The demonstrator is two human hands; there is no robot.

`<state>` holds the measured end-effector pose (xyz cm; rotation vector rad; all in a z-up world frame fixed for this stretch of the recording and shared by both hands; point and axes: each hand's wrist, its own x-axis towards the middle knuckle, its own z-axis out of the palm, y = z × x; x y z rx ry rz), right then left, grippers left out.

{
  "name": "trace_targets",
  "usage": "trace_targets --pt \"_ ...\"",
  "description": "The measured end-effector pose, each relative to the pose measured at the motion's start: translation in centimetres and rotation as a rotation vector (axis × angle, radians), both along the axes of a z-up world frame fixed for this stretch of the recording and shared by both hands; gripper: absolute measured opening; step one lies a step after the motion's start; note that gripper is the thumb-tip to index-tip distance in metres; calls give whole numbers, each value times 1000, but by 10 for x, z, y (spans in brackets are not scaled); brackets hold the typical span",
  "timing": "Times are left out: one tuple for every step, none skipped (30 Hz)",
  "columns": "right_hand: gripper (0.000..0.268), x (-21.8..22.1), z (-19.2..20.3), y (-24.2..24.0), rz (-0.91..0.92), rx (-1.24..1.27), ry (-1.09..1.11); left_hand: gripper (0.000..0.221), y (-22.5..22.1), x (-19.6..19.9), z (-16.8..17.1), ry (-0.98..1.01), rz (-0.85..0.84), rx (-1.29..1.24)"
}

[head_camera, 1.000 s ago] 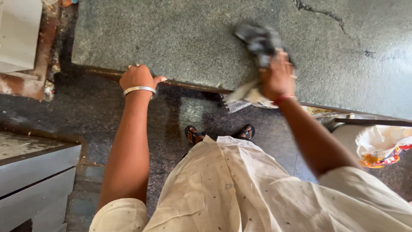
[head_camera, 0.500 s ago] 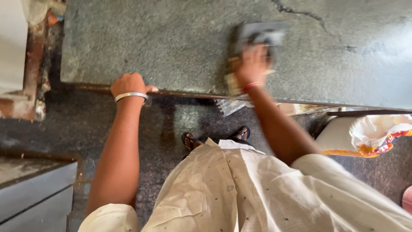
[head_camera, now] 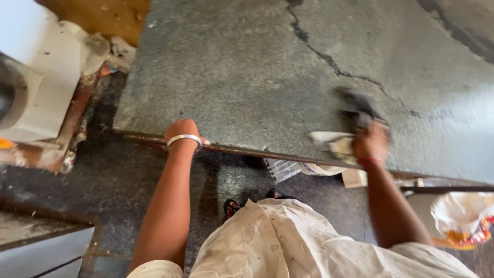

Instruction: The person cleans a large stone countertop with a cloth, wiping water across the surface to reach the edges.

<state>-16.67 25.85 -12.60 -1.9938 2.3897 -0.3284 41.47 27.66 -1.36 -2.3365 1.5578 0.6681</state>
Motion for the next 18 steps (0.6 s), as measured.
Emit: trace_targets --pt "69 -31 5 -1 -58 -64 -88 69 3 1 -1 16 -13 -35" --pt "70 -53 11 -4 -265 112 -104 69 5 3 -3 15 4 -30" --pt "72 -64 14 -7 -364 123 -142 66 4 3 -5 23 -1 -25" --pt "75 -69 17 -9 -463 134 -178 63 2 3 -7 30 -7 -21" --pt "75 -70 22 -22 -452 134 -172 63 0 4 -9 35 4 -20" --pt "77 -68 29 -41 -577 185 -209 62 -1 4 -12 42 -14 -21" --pt "80 -61 33 -61 -700 237 -250 61 -1 7 -13 43 -31 -20" --pt "80 -54 38 -80 -688 241 -249 61 -1 7 -15 42 -19 -18" --pt "77 -46 42 -98 -663 251 -233 59 -1 6 -16 57 -4 29" --pt "74 -36 47 -118 -637 261 -217 58 -4 5 -16 72 11 77" --pt "74 -23 50 -141 -571 267 -184 58 -5 4 -15 73 16 81" --pt "73 -6 54 -165 -505 274 -152 58 -7 5 -12 74 18 108" --pt "72 17 57 -186 -393 252 -110 57 -11 6 -8 70 21 134" --pt "71 49 58 -205 -281 229 -69 57 -14 5 -5 66 27 136" --pt "72 79 62 -222 -154 239 -115 57 -17 3 -2 40 5 137" --pt "64 119 65 -240 -56 286 -54 58 -23 3 0 14 -17 138" --pt "59 161 67 -251 60 301 17 58 -33 1 0 9 -13 136" --pt "69 198 71 -255 184 335 -79 58 -41 -2 -2 -22 -20 179"
